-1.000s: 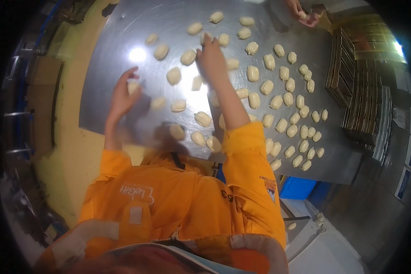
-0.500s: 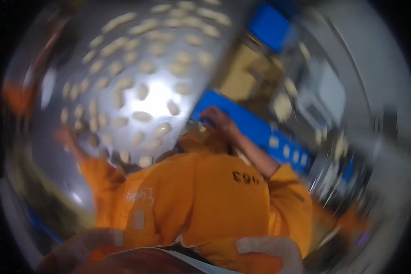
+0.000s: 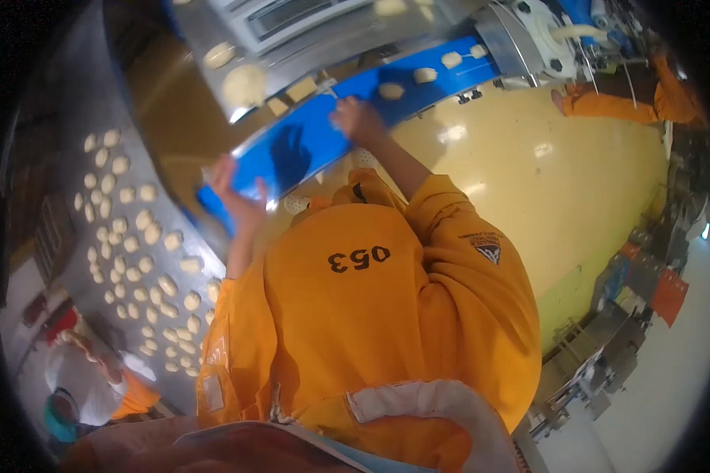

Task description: The person picks up small dough pieces from a metal table and places them onto a moving conveyor belt. They repeat this process continuously, handling the dough by hand and occasionally using a digital scale to check the weight.

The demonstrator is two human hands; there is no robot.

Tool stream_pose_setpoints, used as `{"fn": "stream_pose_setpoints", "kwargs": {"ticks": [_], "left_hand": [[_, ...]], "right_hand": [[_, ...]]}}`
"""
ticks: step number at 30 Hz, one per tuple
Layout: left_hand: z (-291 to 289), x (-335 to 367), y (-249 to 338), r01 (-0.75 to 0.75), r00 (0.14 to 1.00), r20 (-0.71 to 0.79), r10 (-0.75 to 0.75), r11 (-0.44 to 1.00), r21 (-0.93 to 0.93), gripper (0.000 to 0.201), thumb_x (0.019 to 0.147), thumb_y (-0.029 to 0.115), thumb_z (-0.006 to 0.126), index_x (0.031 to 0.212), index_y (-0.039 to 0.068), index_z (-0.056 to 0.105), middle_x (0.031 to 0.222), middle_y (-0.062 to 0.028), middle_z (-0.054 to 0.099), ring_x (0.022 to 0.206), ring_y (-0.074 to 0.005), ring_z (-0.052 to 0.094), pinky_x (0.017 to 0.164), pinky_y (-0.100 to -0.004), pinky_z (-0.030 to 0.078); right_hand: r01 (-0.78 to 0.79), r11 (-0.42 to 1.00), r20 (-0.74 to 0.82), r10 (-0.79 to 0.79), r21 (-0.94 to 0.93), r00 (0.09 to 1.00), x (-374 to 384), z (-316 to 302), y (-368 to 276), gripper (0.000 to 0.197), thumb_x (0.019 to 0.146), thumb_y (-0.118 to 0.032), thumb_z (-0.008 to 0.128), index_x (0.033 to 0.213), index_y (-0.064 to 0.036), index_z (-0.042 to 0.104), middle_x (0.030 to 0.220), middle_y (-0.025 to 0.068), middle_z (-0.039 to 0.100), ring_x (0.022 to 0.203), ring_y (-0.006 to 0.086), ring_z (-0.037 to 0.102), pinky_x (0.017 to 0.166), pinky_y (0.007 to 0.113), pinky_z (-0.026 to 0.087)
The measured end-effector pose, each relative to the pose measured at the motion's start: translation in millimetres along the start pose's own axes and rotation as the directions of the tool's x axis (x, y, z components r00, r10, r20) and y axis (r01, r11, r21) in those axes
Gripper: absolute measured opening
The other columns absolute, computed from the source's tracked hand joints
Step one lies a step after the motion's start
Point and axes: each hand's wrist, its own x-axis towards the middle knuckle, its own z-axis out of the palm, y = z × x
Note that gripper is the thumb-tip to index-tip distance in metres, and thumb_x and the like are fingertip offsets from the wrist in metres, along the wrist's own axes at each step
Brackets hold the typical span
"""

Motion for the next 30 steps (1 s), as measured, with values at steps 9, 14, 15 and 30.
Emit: {"fn": "stream_pose_setpoints", "kwargs": {"ticks": [9,14,15,30], "left_hand": [[230,51,52,0.271,0.765,0.620,-0.177,0.961,-0.060,0.050,0.076,0.007,0.066,0.124,0.007,0.051,0.111,-0.0130,0.055,0.108,-0.0340,0.051,0.091,-0.0424,0.042],[316,57,32,-0.357,0.583,0.812,0.015,0.903,0.239,0.057,0.074,0.011,0.069,0.128,0.016,0.051,0.120,-0.0102,0.049,0.116,-0.0350,0.045,0.091,-0.0466,0.042],[323,57,19,-0.326,0.588,0.809,0.032,0.924,0.200,0.052,0.075,0.010,0.066,0.124,0.020,0.052,0.113,-0.0116,0.054,0.106,-0.0361,0.052,0.085,-0.0459,0.045],[353,67,38,-0.036,0.636,0.753,-0.169,0.968,0.247,0.054,0.077,0.026,0.070,0.127,0.020,0.051,0.124,-0.0149,0.052,0.092,-0.0327,0.064,0.076,-0.0427,0.053]], "right_hand": [[-0.181,-0.101,0.207,0.450,0.978,0.869,-57,-100,130,0.040,0.098,-0.031,0.046,0.130,-0.0073,0.046,0.114,0.0124,0.059,0.109,0.0266,0.058,0.091,0.045,0.050],[-0.336,-0.066,0.295,0.654,0.940,0.697,-95,-143,233,0.040,0.095,-0.031,0.053,0.130,-0.0107,0.050,0.116,0.0147,0.058,0.109,0.0302,0.057,0.091,0.044,0.048],[-0.347,0.319,0.084,0.618,0.882,0.782,-88,-141,249,0.041,0.091,-0.026,0.056,0.129,-0.0121,0.051,0.115,0.0147,0.058,0.110,0.0305,0.055,0.092,0.044,0.047],[-0.199,-0.014,0.163,0.634,0.980,0.756,-44,-80,244,0.039,0.082,-0.019,0.063,0.119,-0.0107,0.055,0.117,0.0133,0.054,0.109,0.0283,0.053,0.090,0.040,0.047]]}}
